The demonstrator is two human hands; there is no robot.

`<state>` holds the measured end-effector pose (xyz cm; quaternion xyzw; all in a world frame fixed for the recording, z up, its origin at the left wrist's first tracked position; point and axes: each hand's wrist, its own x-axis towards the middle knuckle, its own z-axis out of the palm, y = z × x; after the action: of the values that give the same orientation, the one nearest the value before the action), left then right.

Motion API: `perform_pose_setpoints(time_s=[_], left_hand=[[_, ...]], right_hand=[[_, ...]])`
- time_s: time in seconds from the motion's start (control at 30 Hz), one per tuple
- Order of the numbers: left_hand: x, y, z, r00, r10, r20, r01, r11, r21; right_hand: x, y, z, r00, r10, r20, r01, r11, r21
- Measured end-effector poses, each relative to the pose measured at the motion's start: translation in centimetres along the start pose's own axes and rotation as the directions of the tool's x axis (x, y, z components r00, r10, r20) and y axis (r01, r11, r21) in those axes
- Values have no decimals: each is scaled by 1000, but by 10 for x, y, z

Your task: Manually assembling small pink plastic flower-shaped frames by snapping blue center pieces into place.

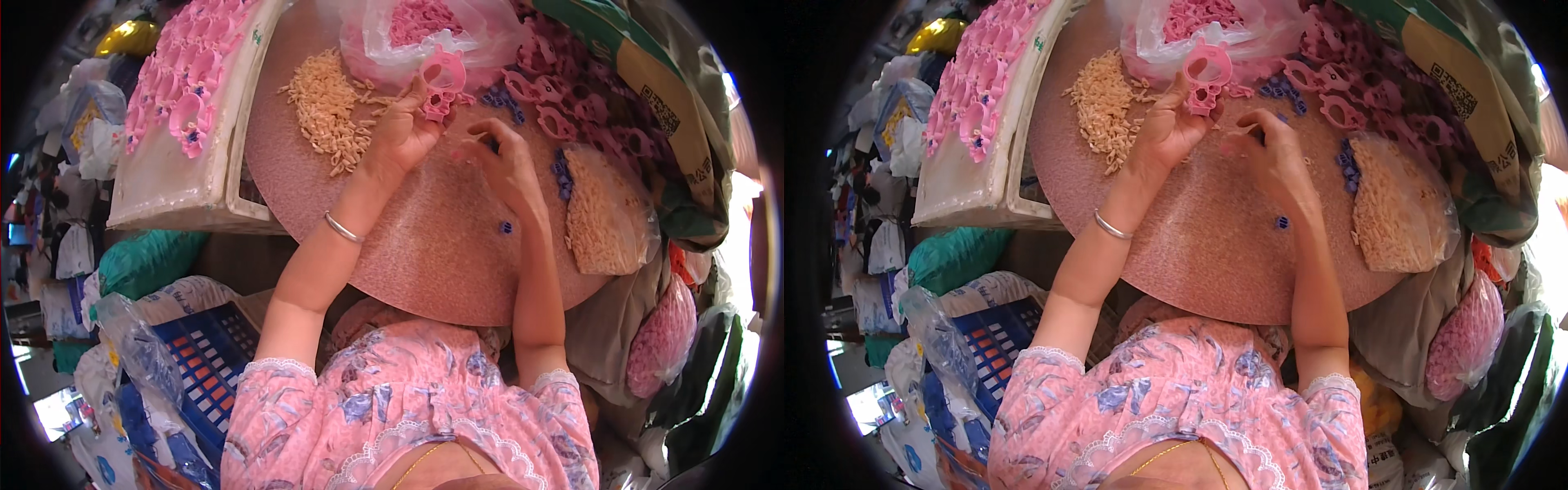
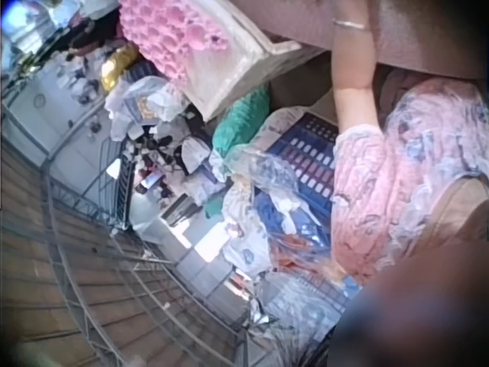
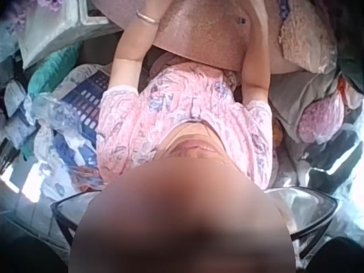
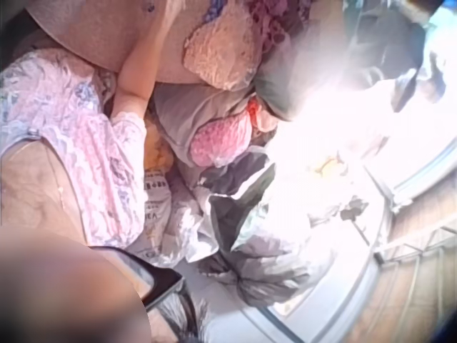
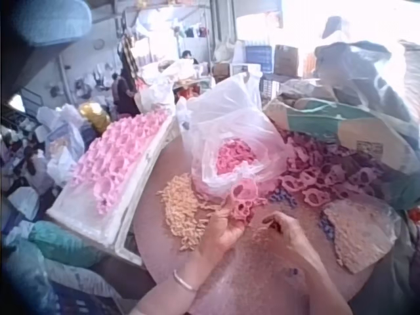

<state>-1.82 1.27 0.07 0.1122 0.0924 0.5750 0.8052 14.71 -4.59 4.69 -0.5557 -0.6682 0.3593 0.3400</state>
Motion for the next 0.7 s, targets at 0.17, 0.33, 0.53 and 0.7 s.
perform_pose_setpoints(time_s=[0.17, 0.33, 0.53, 0.7], left_hand=[[0, -5, -4, 989, -149, 18, 150, 986, -71], [1, -8, -8, 981, -173, 85, 181, 977, -108], [-5, -18, 6, 988, -125, 88, 124, 992, 15], [-8, -19, 7, 976, -147, 163, 132, 986, 98]], right_hand=[[11, 15, -7, 983, 150, -104, -101, 921, 375], [10, 13, -9, 980, 11, -200, 113, 792, 600], [10, 11, -4, 980, 38, -195, 93, 781, 618], [10, 7, 7, 953, -61, -297, 213, 832, 511]])
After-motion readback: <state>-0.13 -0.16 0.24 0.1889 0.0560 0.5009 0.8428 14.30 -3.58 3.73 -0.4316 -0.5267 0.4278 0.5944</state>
